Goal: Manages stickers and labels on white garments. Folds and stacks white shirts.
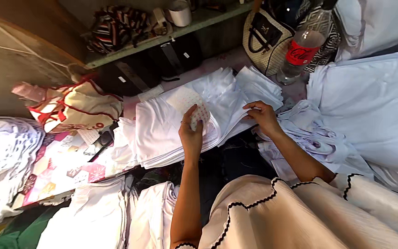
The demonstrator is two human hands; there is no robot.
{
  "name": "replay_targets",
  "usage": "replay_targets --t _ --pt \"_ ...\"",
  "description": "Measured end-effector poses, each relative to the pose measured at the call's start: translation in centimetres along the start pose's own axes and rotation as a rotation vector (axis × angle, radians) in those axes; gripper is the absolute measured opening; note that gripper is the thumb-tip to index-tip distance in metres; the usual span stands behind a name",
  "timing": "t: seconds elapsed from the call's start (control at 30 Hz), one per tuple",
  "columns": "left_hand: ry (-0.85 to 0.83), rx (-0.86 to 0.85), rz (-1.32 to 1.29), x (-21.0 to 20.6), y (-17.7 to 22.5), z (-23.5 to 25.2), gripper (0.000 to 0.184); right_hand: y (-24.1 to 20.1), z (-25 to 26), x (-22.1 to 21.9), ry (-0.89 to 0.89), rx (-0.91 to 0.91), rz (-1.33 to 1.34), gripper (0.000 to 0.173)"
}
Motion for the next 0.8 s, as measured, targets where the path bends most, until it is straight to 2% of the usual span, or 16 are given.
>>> replay_targets --t 0.07,0.17,0.23,0.3,0.5,0.7,0.8 --pt "0.035 0.045 -0.109 1.9 0.4 0.2 0.058 -3.4 0.9 -2.3 -0.085 0.206 0.0 0.02" --pt "0.059 0.077 -0.157 3.2 0.6 -0.1 0.06 -7.8 0.8 -6.0 -0.119 0.532 -0.129 0.018" --pt "0.055 0.072 -0.162 3.4 0.7 -0.4 0.061 -9.5 0.5 -8.1 -0.124 0.756 -0.232 0.017" --pt "0.039 0.054 -0.17 3.3 0.8 -0.6 0.064 -10.2 0.2 -9.7 -0.148 0.879 -0.301 0.017" --pt "0.01 -0.036 -0.136 2.6 1.5 -1.3 0.062 -10.1 0.2 -11.4 -0.203 1.06 -0.469 0.014" --pt "-0.035 -0.1 -0.011 1.4 1.9 -1.4 0.057 -10.0 0.3 -10.1 -0.213 1.063 -0.536 0.012" --pt "-0.085 -0.093 0.018 0.4 1.9 -1.3 0.058 -10.0 -0.1 -9.3 -0.216 1.109 -0.688 0.013"
Point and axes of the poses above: each hand's wrist, its own z-axis towards the middle knuckle, its own x-axis out of the back of the hand, y = z × x, the point moved 4 cm from there along z, towards the middle knuckle, and after that the axes turned 8 degrees about x, right-handed, at the moved point
